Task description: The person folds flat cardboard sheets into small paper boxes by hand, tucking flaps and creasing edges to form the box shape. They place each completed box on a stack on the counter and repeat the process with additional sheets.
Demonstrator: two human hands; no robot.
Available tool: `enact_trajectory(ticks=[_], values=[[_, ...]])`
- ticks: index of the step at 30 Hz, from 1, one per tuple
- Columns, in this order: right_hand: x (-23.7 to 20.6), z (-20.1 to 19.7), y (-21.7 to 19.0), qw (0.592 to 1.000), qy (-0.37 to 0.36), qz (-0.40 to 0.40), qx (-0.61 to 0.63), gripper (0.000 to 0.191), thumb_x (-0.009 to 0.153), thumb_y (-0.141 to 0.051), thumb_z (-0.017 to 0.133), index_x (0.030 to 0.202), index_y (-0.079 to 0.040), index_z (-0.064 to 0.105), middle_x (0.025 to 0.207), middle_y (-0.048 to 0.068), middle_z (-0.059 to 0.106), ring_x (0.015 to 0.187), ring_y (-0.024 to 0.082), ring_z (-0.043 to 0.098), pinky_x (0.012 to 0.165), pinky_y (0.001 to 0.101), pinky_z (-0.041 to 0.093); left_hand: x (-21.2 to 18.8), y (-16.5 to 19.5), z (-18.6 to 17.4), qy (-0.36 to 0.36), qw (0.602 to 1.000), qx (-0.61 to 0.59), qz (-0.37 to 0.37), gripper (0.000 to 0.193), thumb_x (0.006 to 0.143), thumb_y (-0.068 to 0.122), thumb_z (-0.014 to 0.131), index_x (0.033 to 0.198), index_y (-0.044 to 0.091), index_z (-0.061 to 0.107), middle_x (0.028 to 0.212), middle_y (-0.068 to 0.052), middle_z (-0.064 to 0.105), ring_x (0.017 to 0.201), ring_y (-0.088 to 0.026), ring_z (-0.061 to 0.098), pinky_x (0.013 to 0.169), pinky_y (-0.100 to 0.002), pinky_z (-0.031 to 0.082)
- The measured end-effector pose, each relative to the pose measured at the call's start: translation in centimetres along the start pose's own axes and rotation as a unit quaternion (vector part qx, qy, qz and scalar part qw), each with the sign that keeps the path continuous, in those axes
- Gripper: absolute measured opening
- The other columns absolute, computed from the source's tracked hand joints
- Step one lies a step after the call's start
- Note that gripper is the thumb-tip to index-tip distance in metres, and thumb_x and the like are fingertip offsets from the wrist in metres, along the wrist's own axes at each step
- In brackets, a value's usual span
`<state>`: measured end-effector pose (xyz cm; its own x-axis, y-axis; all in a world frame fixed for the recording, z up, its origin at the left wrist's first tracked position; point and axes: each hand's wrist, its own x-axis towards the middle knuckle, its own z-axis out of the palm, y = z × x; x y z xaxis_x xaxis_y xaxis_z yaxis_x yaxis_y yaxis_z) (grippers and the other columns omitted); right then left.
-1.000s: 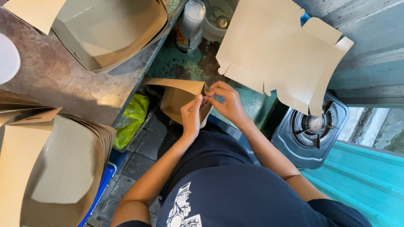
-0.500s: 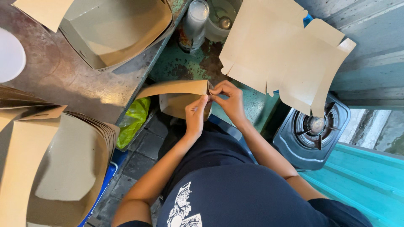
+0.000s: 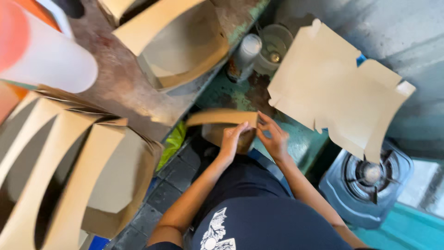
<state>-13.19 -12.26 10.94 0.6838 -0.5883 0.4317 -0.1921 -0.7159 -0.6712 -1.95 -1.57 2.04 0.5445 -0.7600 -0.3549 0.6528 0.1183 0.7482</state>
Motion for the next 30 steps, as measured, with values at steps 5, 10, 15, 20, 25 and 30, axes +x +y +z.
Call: enact_trajectory(ticks=[5,10,15,20,25,30], values=[[-1.5,0.7,0.8,0.987,0.150,0.032,-0.040,0.014,0.090,0.004,0.073,0.084,0.001,0.061,0.123,0.018,0.074,0.091,0.023,0.076,0.079,0.0302,0.060,2.1,2.2,0.5,0.143,0.966,-0.183,-0.111,0.044,0.086,0.039,0.076,0.110,0.004,0.064,0.102,-0.016,0.072,0.090,-0.028,0.075,0.078,-0.039,0.063],[-2.6,1.7,2.1,0.972,0.227,0.050,0.029,0.016,0.096,0.005,0.070,0.087,0.004,0.058,0.130,0.022,0.071,0.099,0.019,0.075,0.083,0.0289,0.059,3.1,2.7,-0.7,0.176,0.964,-0.197,0.015,0.037,0.092,0.030,0.076,0.109,-0.002,0.068,0.102,-0.009,0.071,0.091,-0.020,0.073,0.085,-0.034,0.063],[-4.9,1.7,3.8,0.981,0.158,0.100,0.042,0.013,0.091,0.003,0.073,0.089,0.004,0.061,0.129,0.022,0.071,0.103,0.021,0.073,0.084,0.0322,0.061,2.6,2.4,0.1,0.201,0.956,-0.185,0.108,0.035,0.099,0.026,0.076,0.107,-0.004,0.062,0.099,-0.009,0.071,0.089,-0.018,0.072,0.086,-0.034,0.064],[-6.3,0.6,6.4,0.965,0.035,0.248,0.076,0.021,0.087,-0.006,0.077,0.097,0.003,0.061,0.116,0.021,0.073,0.103,0.022,0.074,0.083,0.0345,0.063,0.4,3.5,1.3,0.151,0.972,-0.102,0.152,0.030,0.093,0.019,0.071,0.117,0.005,0.059,0.099,-0.009,0.074,0.085,-0.017,0.073,0.079,-0.036,0.065],[-4.6,-3.1,7.5,0.941,-0.210,0.266,0.006,0.035,0.083,-0.023,0.081,0.104,0.000,0.065,0.108,0.018,0.076,0.103,0.029,0.075,0.087,0.0387,0.061,-0.7,3.7,1.3,0.058,0.985,-0.002,0.164,0.025,0.097,0.013,0.074,0.114,-0.003,0.065,0.100,-0.010,0.074,0.088,-0.017,0.073,0.080,-0.033,0.062],[-1.5,-6.8,2.4,0.914,-0.253,0.310,-0.070,0.029,0.093,-0.031,0.073,0.108,-0.006,0.076,0.107,0.012,0.079,0.098,0.028,0.078,0.088,0.0365,0.061,-1.2,4.0,1.5,0.047,0.970,0.182,0.156,0.027,0.091,0.017,0.080,0.105,-0.006,0.072,0.092,-0.012,0.079,0.082,-0.016,0.076,0.075,-0.029,0.060]])
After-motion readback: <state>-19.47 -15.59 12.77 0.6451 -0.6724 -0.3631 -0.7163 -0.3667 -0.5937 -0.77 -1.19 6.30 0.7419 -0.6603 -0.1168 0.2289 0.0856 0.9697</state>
